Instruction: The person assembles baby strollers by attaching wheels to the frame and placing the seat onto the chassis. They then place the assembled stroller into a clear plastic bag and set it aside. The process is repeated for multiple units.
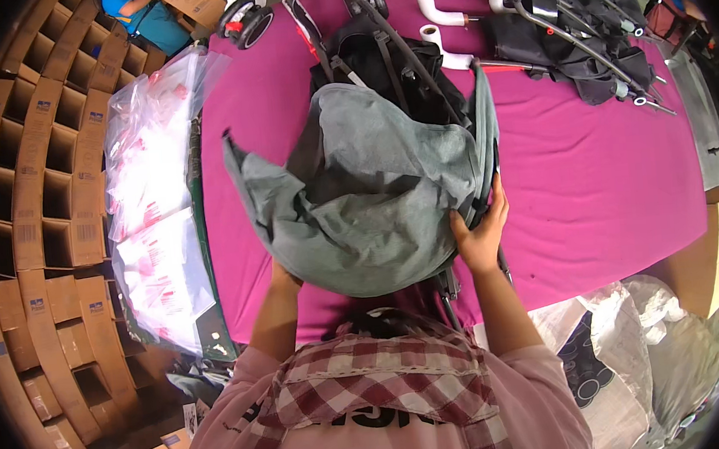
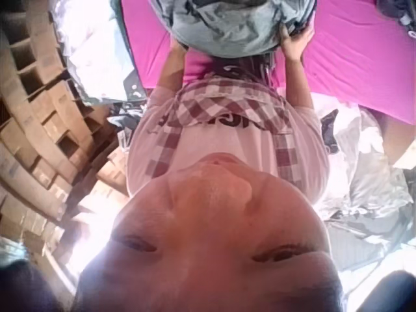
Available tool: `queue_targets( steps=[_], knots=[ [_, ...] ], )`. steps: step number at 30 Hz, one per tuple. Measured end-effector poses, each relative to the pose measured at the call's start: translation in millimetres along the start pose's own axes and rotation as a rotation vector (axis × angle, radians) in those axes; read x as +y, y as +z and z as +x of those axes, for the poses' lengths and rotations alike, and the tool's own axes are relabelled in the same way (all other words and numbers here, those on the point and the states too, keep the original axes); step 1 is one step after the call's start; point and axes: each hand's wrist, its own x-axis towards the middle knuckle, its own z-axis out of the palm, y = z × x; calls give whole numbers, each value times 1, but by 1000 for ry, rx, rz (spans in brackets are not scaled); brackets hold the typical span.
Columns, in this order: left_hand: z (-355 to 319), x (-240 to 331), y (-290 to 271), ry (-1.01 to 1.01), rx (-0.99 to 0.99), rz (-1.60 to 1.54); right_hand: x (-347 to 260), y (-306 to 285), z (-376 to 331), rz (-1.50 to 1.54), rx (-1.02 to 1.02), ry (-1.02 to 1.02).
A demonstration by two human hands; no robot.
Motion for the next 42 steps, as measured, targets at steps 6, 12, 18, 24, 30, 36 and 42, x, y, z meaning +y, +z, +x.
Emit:
queue_targets(
  steps=[6, 12, 18, 24, 30, 36, 42],
  knots=[
    [-34, 32, 19, -69, 50, -213, -3, 25, 4, 298, 197, 112],
    [4, 11, 53, 445, -123, 135, -70, 15, 1, 592, 131, 143],
    [8, 68, 103, 718, -52, 187, -152, 15, 7, 201, 134, -214],
    [35, 94, 172, 961, -290, 799, -127, 24, 93, 61, -171, -303],
    [97, 86, 210, 743, -326, 846, -117, 42, 200, 35, -532, -355],
    [117, 73, 219, 745, -420, 1004, -90, 48, 244, -31, -607, -291],
    [94, 57, 232, 891, -430, 947, -46, 15, 198, 7, -538, -284]
  ],
)
